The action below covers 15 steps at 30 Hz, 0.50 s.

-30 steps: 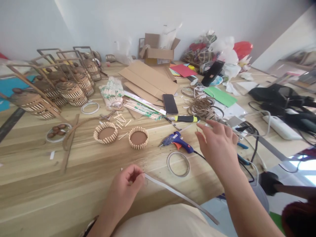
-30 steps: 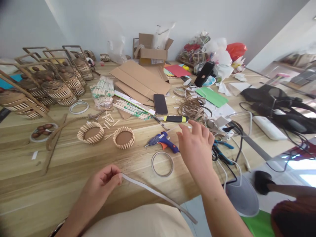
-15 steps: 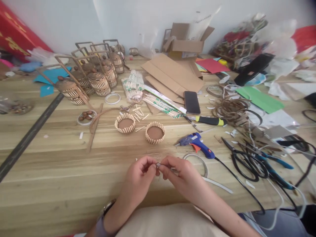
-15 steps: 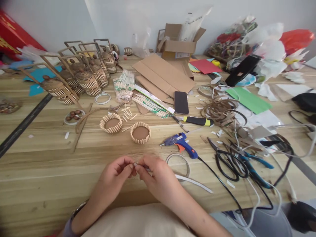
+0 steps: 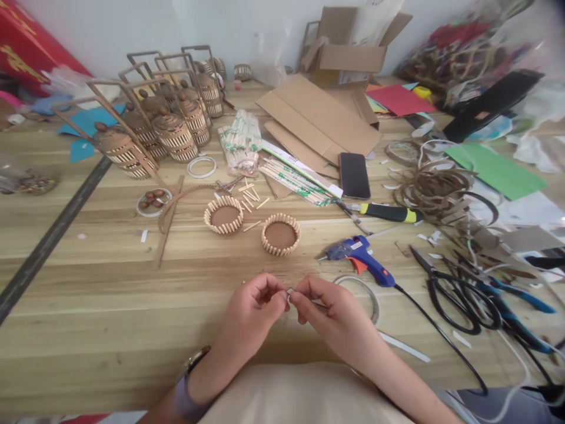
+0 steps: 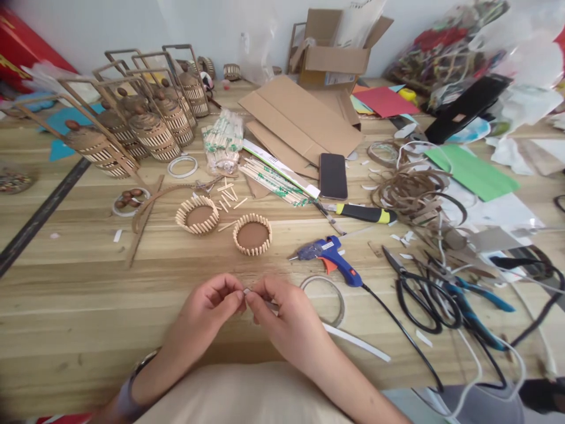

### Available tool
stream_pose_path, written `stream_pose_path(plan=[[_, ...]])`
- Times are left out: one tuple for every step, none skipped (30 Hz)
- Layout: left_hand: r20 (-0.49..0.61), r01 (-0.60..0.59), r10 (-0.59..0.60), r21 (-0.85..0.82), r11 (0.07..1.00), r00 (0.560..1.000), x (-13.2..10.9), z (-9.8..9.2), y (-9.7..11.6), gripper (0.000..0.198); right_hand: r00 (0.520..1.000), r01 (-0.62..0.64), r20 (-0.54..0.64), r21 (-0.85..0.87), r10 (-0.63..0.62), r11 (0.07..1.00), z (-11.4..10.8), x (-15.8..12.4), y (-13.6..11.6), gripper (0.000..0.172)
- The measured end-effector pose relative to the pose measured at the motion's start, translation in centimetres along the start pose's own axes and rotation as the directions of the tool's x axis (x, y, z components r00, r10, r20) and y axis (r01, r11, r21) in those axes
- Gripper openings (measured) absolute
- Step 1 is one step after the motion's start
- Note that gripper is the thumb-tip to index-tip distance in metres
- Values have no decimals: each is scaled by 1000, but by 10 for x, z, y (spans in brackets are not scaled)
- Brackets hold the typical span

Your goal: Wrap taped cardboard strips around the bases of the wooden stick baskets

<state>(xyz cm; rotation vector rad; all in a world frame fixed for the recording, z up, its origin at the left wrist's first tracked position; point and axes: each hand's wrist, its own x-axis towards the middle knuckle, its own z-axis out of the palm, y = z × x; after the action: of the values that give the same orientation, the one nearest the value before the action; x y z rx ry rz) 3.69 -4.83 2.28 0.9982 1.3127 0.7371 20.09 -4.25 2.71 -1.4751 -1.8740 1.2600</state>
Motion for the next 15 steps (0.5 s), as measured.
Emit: stream_pose_path(plan=[[-3, -3, 3, -2, 1000, 1000, 0, 0, 0, 16, 1000, 21, 3, -8, -21, 1000, 1, 1, 1, 31], [-7, -7, 7, -5, 1000, 1000, 1, 0, -1, 15, 998, 56, -6, -20, -57, 998, 1, 1, 2, 29], [-17, -10, 10, -8, 1000, 1000, 2, 0, -1, 15, 993, 109, -33, -42, -111, 993, 2, 1, 4, 26], [-30, -9, 9, -11, 1000, 1000, 3, 0, -2, 15, 980, 175, -83, -80, -181, 981, 2, 2, 5, 20], [-48, -3, 2, -10, 1000, 999, 4, 1, -3, 15, 953, 244, -149, -140, -264, 960, 3, 1, 6, 14], [-67, 6, -7, -6, 1000, 998, 6, 1, -4, 16, 912, 306, -215, -215, -350, 928, 3, 1, 7, 8], [-85, 16, -16, 1, 1000, 996, 7, 1, -5, 16, 864, 350, -265, -295, -429, 889, 3, 1, 7, 5], [-100, 24, -23, 11, 1000, 995, 8, 2, -6, 17, 822, 375, -292, -368, -489, 851, 4, 0, 6, 5], [-112, 26, -23, 25, 999, 993, 9, 3, -7, 17, 796, 385, -296, -426, -528, 819, 4, 0, 6, 7], [-118, 21, -16, 42, 999, 993, 9, 3, -7, 17, 785, 384, -288, -469, -549, 796, 4, 0, 5, 9], [-122, 13, -5, 60, 998, 993, 9, 4, -8, 17, 784, 378, -277, -496, -555, 782, 5, 0, 4, 10], [-125, 3, 7, 81, 997, 992, 9, 5, -8, 16, 789, 370, -268, -512, -553, 775, 6, 0, 4, 10], [-129, -8, 22, 104, 995, 991, 9, 6, -8, 16, 795, 362, -262, -519, -547, 774, 7, 0, 3, 10], [-132, -20, 37, 129, 991, 991, 8, 7, -8, 16, 800, 356, -259, -520, -541, 776, 7, 1, 3, 11], [-134, -31, 52, 153, 988, 990, 8, 7, -8, 16, 805, 353, -257, -516, -534, 780, 8, 1, 4, 12]])
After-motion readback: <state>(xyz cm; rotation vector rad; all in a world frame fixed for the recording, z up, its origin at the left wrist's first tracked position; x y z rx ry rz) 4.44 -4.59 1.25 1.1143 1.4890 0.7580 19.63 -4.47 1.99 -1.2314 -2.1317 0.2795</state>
